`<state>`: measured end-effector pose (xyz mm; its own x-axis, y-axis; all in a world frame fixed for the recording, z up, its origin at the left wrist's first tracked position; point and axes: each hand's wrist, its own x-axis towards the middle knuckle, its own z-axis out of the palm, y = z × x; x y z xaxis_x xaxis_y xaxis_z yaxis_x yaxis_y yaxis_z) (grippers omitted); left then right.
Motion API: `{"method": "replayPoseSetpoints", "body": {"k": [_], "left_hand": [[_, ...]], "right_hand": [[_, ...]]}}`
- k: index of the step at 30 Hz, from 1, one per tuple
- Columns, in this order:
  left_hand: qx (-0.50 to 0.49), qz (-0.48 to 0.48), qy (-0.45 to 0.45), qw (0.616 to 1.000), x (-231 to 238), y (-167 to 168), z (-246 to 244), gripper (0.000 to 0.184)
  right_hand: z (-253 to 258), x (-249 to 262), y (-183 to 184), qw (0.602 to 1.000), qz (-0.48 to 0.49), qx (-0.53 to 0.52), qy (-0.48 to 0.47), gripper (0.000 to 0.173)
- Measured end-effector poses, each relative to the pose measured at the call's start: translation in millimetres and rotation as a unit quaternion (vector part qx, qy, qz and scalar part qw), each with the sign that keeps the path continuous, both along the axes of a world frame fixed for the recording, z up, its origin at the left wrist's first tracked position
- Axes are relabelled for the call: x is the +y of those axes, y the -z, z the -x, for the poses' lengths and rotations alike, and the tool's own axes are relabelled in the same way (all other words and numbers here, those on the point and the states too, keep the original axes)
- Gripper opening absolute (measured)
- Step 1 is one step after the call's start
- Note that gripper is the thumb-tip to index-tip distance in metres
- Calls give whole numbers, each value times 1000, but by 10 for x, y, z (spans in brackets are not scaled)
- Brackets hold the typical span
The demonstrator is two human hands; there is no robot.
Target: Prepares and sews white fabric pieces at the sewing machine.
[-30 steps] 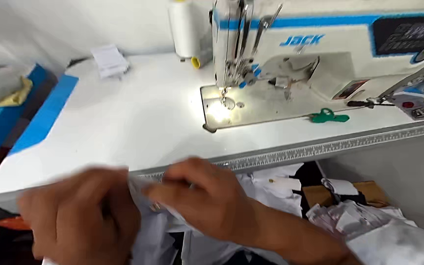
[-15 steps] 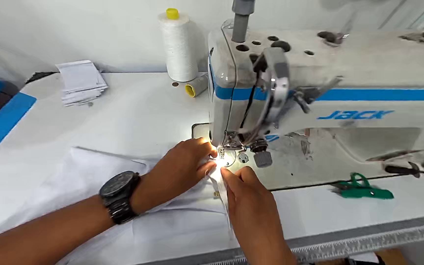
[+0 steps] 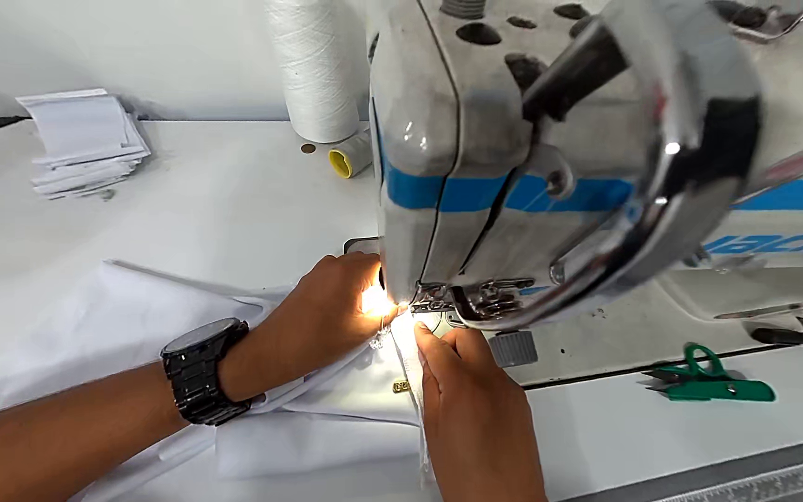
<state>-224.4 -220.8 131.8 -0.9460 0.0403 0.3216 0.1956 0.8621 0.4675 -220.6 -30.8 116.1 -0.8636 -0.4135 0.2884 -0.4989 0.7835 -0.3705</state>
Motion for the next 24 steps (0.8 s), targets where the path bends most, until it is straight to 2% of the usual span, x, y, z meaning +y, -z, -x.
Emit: {"method": "replayPoseSetpoints", "body": {"k": [9,24], "left_hand": [[-52,-28,-3,998,-12,-70,9,16],[-40,-31,-3,999,-72,57,78,14]], "right_hand": [[2,-9,-11,1000,3,-4,-2,25],[0,-65,-37,1000,-23,6,10,18]]}}
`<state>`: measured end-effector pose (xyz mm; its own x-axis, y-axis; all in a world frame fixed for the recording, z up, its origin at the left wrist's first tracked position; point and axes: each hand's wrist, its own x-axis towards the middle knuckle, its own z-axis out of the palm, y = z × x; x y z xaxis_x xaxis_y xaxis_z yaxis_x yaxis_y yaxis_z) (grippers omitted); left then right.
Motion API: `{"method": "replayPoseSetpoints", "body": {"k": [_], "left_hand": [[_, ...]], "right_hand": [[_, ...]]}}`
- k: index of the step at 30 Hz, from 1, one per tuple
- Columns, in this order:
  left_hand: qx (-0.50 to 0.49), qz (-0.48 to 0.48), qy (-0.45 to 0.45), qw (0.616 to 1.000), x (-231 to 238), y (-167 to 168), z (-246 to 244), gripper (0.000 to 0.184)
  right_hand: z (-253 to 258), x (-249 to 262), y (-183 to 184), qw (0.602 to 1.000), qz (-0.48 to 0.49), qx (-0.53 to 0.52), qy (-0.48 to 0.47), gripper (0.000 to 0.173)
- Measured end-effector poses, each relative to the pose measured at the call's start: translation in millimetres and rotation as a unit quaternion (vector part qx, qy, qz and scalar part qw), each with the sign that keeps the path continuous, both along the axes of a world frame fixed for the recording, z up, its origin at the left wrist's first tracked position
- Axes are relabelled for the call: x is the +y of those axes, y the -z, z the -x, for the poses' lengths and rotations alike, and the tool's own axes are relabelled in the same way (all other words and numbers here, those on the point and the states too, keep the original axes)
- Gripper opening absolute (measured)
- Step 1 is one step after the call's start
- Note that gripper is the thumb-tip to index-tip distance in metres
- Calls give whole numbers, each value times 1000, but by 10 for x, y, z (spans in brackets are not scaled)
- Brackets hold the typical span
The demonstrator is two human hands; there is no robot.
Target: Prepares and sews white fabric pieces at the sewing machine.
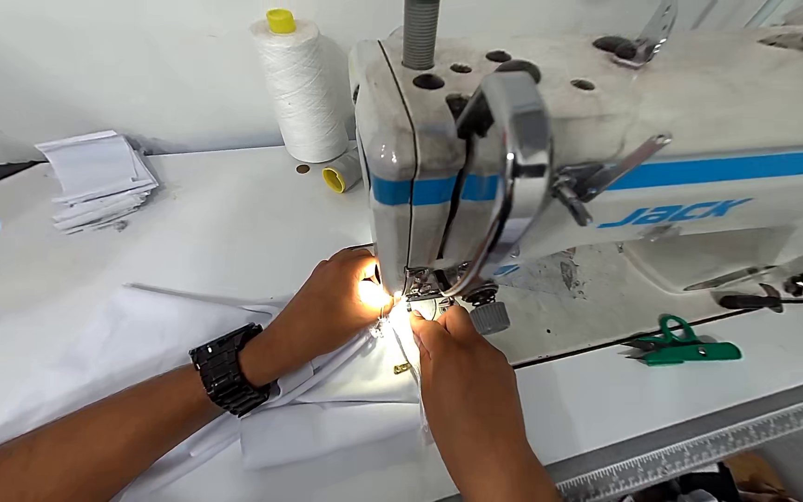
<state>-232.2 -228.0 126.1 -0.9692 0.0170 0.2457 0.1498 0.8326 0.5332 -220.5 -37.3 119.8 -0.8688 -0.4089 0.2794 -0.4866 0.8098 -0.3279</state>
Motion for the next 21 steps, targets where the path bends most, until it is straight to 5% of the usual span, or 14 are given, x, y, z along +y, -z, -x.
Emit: {"method": "replayPoseSetpoints", "body": {"k": [4,7,10,13,16,21], "left_hand": [[13,-5,9,1000,-35,-1,55,14],[61,62,11,996,-32,2,5,19],[121,202,28,972,75,-167,-364,26],[88,230,74,966,356,-132,-962,39],[92,239,83,963,624,95,-1360,43],[107,215,99,966,816,-35,-1528,32]], "right_hand": [[37,-8,13,1000,8,9,4,9],[53,169,-26,993,91,-67,-41,24],[64,656,-60,942,173,-246,-150,41],[35,1078,17,875,200,-333,-289,39],[-4,1222,116,880,210,-253,-342,25],[-186,1167,293,961,145,3,-233,21]]}}
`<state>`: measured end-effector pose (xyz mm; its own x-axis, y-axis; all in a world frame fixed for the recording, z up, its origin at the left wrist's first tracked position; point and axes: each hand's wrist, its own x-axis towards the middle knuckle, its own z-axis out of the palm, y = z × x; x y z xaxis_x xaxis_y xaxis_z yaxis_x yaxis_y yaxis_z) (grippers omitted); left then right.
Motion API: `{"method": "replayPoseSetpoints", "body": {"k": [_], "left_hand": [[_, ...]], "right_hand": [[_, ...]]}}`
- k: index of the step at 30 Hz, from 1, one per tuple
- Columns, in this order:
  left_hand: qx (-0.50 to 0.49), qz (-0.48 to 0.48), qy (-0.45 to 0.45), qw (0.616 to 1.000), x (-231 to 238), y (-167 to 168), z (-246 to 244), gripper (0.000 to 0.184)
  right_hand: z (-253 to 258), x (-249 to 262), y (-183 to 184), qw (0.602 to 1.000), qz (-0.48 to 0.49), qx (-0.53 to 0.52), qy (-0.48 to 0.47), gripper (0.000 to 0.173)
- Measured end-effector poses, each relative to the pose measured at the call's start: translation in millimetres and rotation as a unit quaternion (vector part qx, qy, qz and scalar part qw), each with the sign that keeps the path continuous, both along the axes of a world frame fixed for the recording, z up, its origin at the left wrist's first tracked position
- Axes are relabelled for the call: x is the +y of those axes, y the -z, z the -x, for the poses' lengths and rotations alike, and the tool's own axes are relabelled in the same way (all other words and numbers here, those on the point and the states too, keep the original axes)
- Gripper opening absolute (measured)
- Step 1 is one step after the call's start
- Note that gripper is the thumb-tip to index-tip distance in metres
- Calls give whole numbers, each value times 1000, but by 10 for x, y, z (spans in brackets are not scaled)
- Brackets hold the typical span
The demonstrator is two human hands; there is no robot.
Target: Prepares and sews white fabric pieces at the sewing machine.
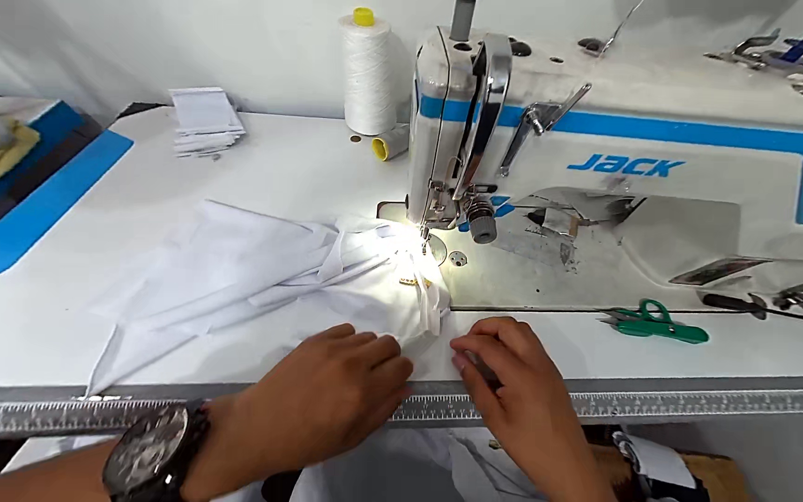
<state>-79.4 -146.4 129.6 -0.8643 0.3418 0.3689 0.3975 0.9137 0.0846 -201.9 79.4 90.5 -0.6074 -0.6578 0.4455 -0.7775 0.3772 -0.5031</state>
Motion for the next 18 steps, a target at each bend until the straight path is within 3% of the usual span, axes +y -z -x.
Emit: {"method": "replayPoseSetpoints", "body": {"k": [4,7,13,18], "left_hand": [[-1,-56,-30,998,-218,-100,409,17],[17,-62,-13,998,-282,48,628,18],[5,-70,0,998,-302,216,465,39],[-14,-66,60,996,-400,226,396,36]], "right_hand": [[-120,-129,-13,996,-43,63,-36,29],[-103,-230,-24,995,-57,84,5,39],[18,-237,-1,991,-79,102,31,40],[-27,-207,-12,988,-96,114,30,47]]}}
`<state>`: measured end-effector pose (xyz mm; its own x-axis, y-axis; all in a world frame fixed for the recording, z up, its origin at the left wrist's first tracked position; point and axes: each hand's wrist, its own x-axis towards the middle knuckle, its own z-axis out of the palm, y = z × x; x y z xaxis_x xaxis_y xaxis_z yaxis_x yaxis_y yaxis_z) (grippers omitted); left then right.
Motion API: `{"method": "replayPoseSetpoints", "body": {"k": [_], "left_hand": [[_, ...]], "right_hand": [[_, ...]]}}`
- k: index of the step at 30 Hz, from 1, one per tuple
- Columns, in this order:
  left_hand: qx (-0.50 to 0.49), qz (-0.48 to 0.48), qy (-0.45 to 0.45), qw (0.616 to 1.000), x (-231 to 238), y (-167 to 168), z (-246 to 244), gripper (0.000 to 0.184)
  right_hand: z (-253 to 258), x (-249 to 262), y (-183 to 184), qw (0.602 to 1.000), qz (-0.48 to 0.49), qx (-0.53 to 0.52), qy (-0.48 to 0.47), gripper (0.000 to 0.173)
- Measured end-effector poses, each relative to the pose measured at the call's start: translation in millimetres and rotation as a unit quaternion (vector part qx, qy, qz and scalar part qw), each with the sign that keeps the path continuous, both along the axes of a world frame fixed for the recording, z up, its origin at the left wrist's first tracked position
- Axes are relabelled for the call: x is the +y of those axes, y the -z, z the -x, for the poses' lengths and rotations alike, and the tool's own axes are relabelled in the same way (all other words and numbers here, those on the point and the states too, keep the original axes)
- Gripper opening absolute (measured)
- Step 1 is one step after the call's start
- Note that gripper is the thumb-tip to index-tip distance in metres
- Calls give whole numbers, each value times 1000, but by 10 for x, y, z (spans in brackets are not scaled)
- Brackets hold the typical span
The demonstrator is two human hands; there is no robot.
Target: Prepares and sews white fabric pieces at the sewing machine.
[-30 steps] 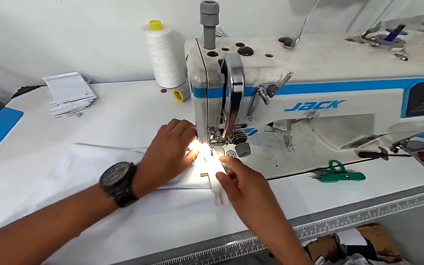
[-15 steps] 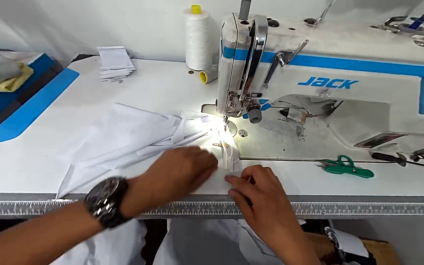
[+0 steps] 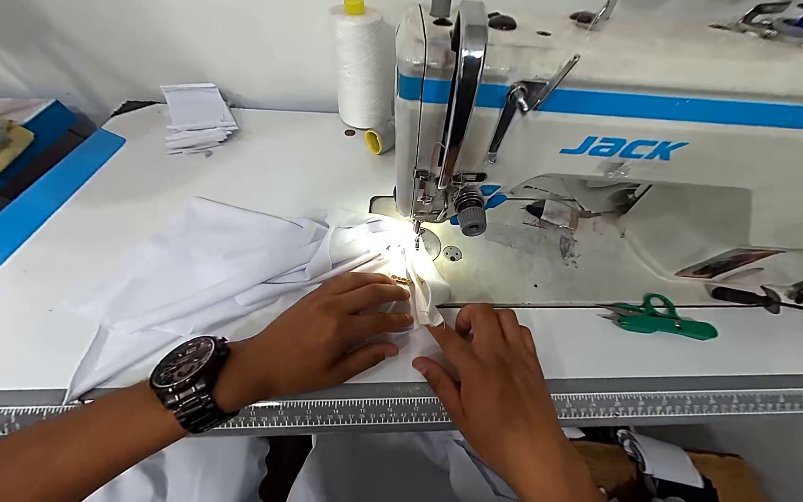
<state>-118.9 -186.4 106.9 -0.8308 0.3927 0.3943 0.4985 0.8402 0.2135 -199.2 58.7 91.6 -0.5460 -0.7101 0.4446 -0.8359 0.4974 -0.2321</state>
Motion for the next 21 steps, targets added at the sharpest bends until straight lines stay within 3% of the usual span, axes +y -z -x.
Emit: {"method": "replayPoseSetpoints", "body": {"k": [8,21], "left_hand": [[-13,19,-6,1000,40,-30,7,53],[-27,67,19,997,41,-7,19,49]], "right_hand": [[-145,95,81,1000,6,17,16,47],[-73,220,132,998,-3,33,-46,48]]}}
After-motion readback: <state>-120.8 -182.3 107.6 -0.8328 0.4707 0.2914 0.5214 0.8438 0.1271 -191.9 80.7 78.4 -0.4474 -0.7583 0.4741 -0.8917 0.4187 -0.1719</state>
